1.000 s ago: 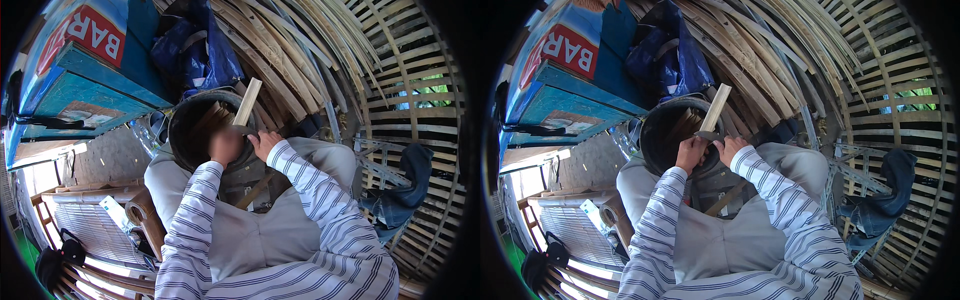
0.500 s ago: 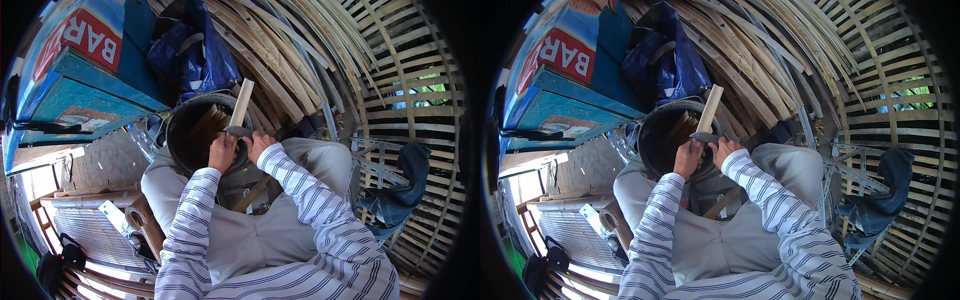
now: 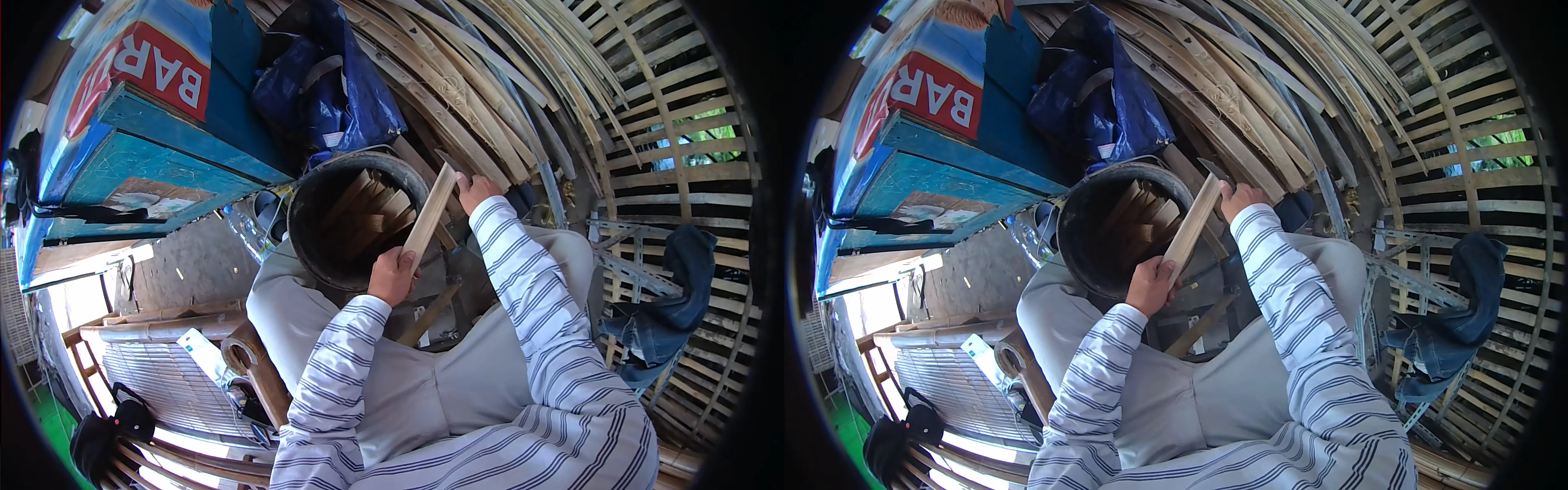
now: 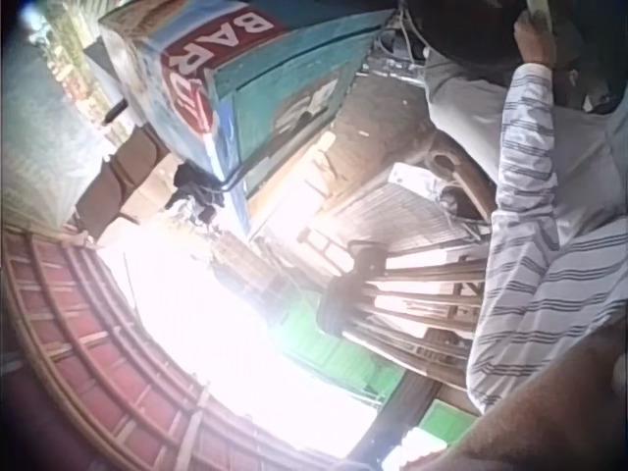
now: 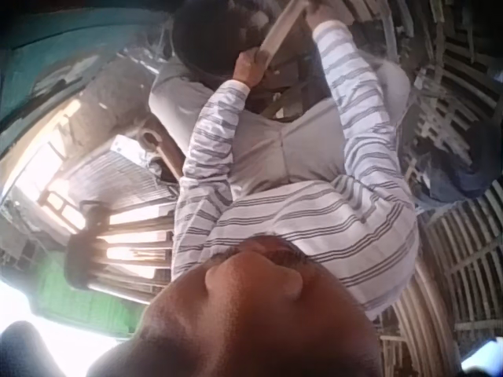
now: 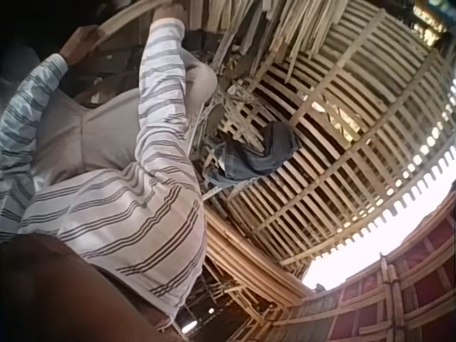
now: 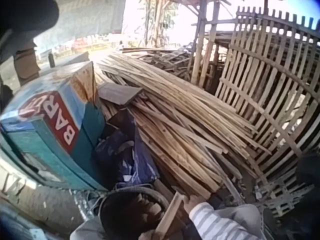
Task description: The person is using a knife to shave and thin out strips of wood or bamboo for furniture manufacturing.
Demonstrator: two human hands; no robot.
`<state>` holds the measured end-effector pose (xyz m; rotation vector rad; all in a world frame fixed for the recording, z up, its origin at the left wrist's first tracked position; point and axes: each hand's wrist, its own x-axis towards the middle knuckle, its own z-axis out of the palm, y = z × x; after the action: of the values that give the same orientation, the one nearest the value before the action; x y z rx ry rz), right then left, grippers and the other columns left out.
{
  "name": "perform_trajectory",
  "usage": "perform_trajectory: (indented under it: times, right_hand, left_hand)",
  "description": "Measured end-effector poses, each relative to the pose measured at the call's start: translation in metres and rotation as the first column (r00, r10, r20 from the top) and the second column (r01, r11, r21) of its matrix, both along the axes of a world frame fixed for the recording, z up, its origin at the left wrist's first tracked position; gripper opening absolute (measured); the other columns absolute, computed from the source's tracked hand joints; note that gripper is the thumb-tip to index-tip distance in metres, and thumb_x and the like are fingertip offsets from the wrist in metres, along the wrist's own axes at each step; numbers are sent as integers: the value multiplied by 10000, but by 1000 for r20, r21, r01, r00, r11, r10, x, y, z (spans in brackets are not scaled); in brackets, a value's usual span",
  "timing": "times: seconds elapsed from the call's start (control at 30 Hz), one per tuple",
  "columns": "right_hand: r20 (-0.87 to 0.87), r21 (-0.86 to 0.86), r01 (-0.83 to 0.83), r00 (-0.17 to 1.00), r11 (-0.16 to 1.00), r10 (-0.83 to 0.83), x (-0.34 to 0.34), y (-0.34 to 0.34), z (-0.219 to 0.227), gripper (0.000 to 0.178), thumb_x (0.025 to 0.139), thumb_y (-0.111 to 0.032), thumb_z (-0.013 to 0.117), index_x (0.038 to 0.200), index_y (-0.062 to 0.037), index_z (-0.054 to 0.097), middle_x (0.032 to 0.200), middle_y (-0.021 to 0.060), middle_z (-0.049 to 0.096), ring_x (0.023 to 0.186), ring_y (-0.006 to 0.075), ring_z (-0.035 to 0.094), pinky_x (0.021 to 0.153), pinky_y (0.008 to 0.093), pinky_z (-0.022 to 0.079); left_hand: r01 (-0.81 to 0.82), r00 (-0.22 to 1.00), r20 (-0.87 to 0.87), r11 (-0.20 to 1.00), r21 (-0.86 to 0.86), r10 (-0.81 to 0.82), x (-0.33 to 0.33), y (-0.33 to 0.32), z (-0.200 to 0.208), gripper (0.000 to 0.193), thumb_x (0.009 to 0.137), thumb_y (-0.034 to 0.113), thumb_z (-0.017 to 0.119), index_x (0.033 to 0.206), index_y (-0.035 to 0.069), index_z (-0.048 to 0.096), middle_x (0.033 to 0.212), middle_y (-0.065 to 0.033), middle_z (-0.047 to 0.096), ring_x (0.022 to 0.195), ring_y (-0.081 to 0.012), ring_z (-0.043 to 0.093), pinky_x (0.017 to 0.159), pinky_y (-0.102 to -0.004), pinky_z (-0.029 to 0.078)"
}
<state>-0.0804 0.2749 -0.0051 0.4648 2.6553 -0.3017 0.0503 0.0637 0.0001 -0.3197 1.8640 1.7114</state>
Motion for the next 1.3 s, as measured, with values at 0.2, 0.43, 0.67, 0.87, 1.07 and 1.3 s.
perform_trajectory:
  times: [0.2, 0.43, 0.67, 0.87, 1.07, 1.3]
  right_hand:
    - [-116, -102, -144, 984, 984, 132, 22, -1, 38, 671, 946, -574, 337, 1124, 18, 599, 1101, 271, 614, 1043, 428, 571, 936, 480, 446]
    - [38, -138, -293, 953, 946, 301, 41, -38, 45, 607, 951, -538, 373, 1049, 9, 616, 1021, 275, 636, 1013, 422, 590, 922, 477, 462]
    - [58, -143, -313, 944, 939, 323, 62, -55, 38, 544, 962, -488, 387, 1048, 2, 606, 976, 270, 636, 1026, 416, 592, 908, 483, 468]
    - [112, -115, -103, 987, 988, 116, 22, -53, 19, 544, 972, -496, 343, 1092, -40, 614, 1161, 244, 590, 1120, 374, 562, 977, 471, 429]
    - [93, -69, -63, 993, 996, 69, -32, -35, -22, 598, 971, -489, 343, 1202, 8, 584, 1236, 256, 560, 1212, 369, 487, 1057, 443, 359]
    - [234, -470, 639, 755, 609, -612, -46, 6, -40, 550, 944, -545, 447, 835, -27, 596, 535, 71, 489, 409, 208, 486, 403, 360, 415]
  left_hand:
    - [-204, 961, 242, 933, 296, 133, -42, -9, 11, 273, 988, 150, 419, 1156, -52, 491, 858, -159, 641, 644, -223, 652, 546, -329, 545]
    - [-338, 895, 403, 878, 339, 190, -52, 1, 6, 258, 961, 188, 434, 1108, -17, 490, 819, -139, 597, 647, -227, 614, 533, -347, 519]
    - [-232, 940, 299, 950, 209, 164, -48, 8, -2, 185, 989, 183, 390, 1030, 26, 480, 735, -71, 524, 527, -127, 477, 449, -282, 431]
    - [-166, 955, 274, 972, 168, 115, -39, 14, 10, 171, 991, 182, 374, 1002, 31, 452, 708, -48, 489, 494, -104, 443, 414, -272, 405]
    - [-214, 924, 358, 958, 193, 134, -37, 15, 20, 173, 989, 174, 367, 1027, 25, 445, 675, -37, 465, 485, -98, 415, 414, -265, 397]
    - [-261, 886, 444, 933, 247, 131, -45, 6, 18, 189, 984, 176, 391, 1015, 12, 480, 706, -66, 524, 489, -133, 469, 423, -302, 417]
